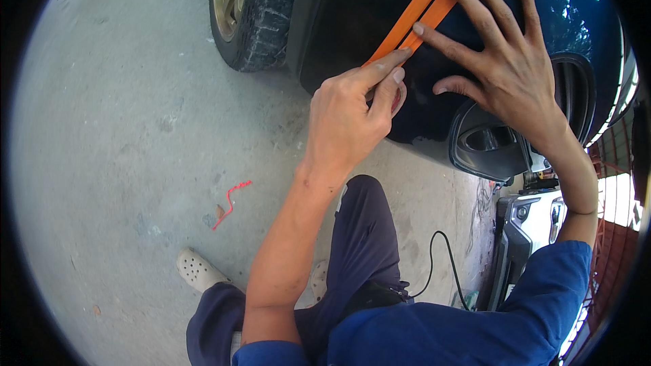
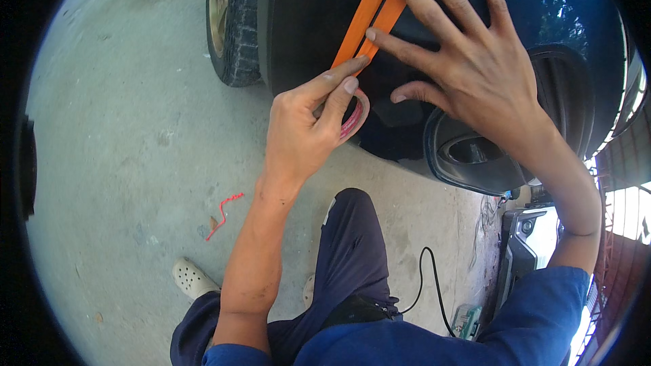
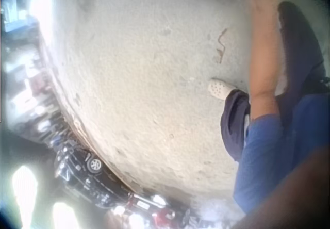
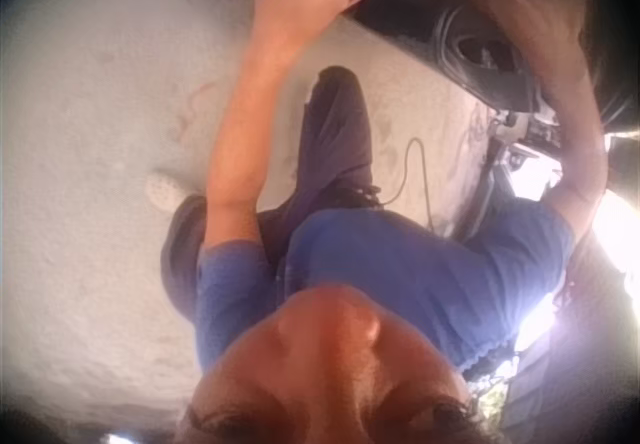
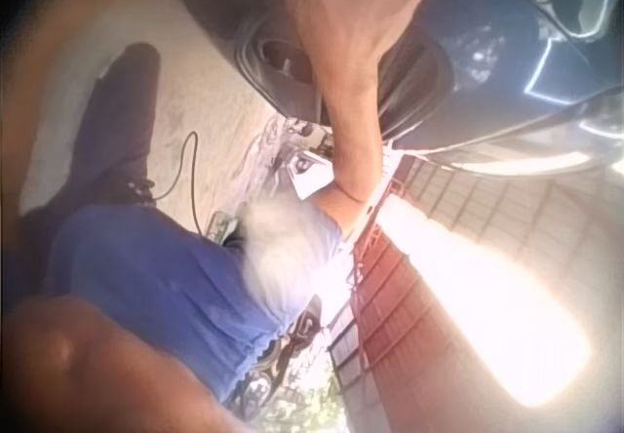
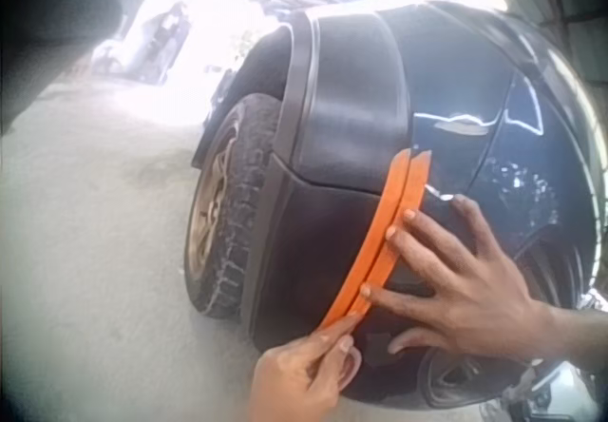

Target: The person applies orange tape along the side of a dark-colored car's front fender. They smooth the tape with their fingers to ensure adhesion and continue extending it along the panel.

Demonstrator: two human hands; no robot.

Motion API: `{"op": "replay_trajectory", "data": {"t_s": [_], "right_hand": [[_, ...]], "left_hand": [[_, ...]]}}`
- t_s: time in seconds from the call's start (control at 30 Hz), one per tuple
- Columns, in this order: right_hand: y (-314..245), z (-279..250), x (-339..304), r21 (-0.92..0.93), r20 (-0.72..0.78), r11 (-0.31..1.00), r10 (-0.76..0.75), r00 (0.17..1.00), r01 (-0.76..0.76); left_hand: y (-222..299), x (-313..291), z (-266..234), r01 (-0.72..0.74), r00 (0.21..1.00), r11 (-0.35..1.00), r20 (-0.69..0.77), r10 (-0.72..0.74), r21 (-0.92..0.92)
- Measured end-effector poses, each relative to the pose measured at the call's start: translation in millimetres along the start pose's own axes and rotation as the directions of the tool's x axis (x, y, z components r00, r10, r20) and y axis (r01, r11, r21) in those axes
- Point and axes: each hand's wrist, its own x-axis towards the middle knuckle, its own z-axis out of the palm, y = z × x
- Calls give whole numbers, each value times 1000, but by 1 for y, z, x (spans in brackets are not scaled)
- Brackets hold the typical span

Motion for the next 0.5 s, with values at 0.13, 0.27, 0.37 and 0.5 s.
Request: {"op": "replay_trajectory", "data": {"t_s": [0.13,0.27,0.37,0.5], "right_hand": [[-6,7,-4,8,32,1000,21,999,-21],[-8,-16,11,12,23,1000,22,999,-22],[-4,-38,15,-13,379,997,-67,923,78],[-2,-36,9,-12,300,997,-67,952,74]], "left_hand": [[-4,-18,0,-153,978,949,-98,186,276],[-5,-42,3,-167,941,959,-252,224,229],[-9,-43,0,-189,947,932,-192,256,308],[-11,-32,-4,-134,967,888,-138,214,439]]}}
